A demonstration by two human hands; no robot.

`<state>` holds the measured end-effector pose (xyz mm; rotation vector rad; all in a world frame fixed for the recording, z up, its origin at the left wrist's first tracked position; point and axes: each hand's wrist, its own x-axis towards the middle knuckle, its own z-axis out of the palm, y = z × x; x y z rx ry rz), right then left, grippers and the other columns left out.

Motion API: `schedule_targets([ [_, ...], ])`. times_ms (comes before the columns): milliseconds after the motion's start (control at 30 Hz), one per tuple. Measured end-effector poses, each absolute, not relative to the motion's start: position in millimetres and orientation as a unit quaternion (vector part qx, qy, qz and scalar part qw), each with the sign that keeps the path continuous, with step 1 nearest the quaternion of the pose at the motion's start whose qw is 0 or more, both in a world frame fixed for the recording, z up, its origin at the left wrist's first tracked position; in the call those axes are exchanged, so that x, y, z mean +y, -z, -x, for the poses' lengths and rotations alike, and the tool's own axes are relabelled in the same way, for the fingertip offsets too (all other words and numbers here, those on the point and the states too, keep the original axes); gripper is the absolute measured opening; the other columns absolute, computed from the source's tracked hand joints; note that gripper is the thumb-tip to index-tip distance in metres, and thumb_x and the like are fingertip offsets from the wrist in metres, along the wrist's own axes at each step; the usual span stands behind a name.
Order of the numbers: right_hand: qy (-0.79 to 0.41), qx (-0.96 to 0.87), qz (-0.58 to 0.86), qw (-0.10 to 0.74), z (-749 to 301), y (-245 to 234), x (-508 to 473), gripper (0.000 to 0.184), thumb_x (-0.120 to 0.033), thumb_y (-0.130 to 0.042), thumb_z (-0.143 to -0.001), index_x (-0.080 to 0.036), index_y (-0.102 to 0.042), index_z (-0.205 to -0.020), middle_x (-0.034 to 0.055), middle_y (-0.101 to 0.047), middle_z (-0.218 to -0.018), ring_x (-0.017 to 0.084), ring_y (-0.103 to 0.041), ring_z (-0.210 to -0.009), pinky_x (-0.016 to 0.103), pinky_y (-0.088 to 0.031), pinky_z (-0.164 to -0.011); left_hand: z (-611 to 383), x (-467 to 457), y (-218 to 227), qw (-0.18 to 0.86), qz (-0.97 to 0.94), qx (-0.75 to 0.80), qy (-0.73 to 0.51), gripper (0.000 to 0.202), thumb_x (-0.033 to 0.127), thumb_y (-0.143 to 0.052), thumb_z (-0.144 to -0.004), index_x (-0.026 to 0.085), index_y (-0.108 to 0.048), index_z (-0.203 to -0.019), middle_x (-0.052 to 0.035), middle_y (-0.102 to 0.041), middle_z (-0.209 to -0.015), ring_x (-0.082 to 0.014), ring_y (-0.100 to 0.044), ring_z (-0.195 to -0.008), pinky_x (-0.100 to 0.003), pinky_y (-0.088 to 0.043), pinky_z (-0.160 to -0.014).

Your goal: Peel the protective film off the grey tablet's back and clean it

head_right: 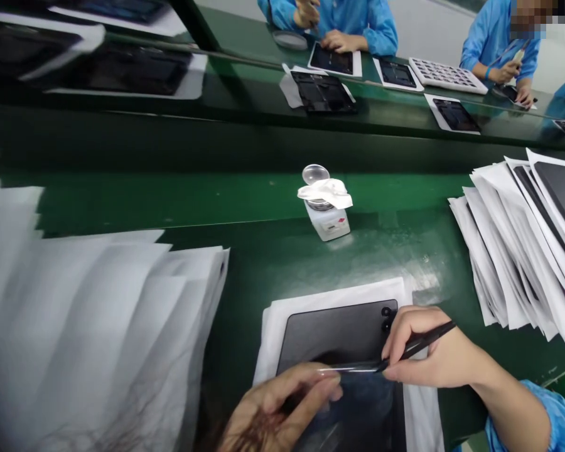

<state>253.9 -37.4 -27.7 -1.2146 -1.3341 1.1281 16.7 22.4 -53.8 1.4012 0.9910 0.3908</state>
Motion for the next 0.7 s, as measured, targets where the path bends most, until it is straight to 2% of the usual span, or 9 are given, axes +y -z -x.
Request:
schedule_targets([
  [300, -0.439, -0.564, 0.509, 0.480, -250.0, 25.6, -38.0, 0.018, -0.013, -0.080, -0.074, -0.023, -0.067, -0.068, 0.0016, -0.075, -0.071, 0.014, -0.070, -0.065, 0.023, -0.054, -0.062, -12.9, 17.4, 57.8, 0.609, -0.643, 0.425, -0.189, 0.021, 0.034, -0.058, -0.085, 0.030, -0.074, -0.073, 0.0052, -0.073, -0.067, -0.0134, -0.066, -0.059, -0.016, -0.050, -0.055],
  [433, -0.433, -0.568, 0.506, 0.484, -248.9, 25.4, -38.0, 0.020, -0.011, -0.079, -0.075, -0.023, -0.065, -0.067, 0.0019, -0.076, -0.071, 0.014, -0.069, -0.063, 0.023, -0.053, -0.061, -24.8, 23.3, 47.0, 0.554, -0.685, 0.435, -0.190, 0.019, 0.042, -0.068, -0.077, 0.025, -0.074, -0.071, 0.0014, -0.067, -0.058, -0.0176, -0.064, -0.057, -0.020, -0.050, -0.049],
  [533, -0.433, -0.573, 0.492, 0.492, -248.9, 23.9, -39.0, 0.020, -0.009, -0.077, -0.075, -0.024, -0.066, -0.068, 0.0023, -0.076, -0.070, 0.014, -0.069, -0.063, 0.023, -0.053, -0.059, -38.9, 32.0, 33.4, 0.514, -0.708, 0.441, -0.202, 0.026, 0.049, -0.076, -0.068, 0.024, -0.074, -0.072, 0.0010, -0.060, -0.051, -0.0200, -0.063, -0.058, -0.022, -0.050, -0.047],
  [700, -0.469, -0.547, 0.464, 0.515, -246.1, 26.9, -45.6, 0.023, -0.004, -0.079, -0.071, -0.025, -0.069, -0.072, 0.0015, -0.077, -0.073, 0.016, -0.071, -0.068, 0.026, -0.056, -0.063, -46.4, 34.0, 23.0, 0.517, -0.684, 0.465, -0.218, 0.030, 0.053, -0.077, -0.066, 0.024, -0.075, -0.070, 0.0005, -0.060, -0.050, -0.0205, -0.063, -0.059, -0.022, -0.050, -0.047],
])
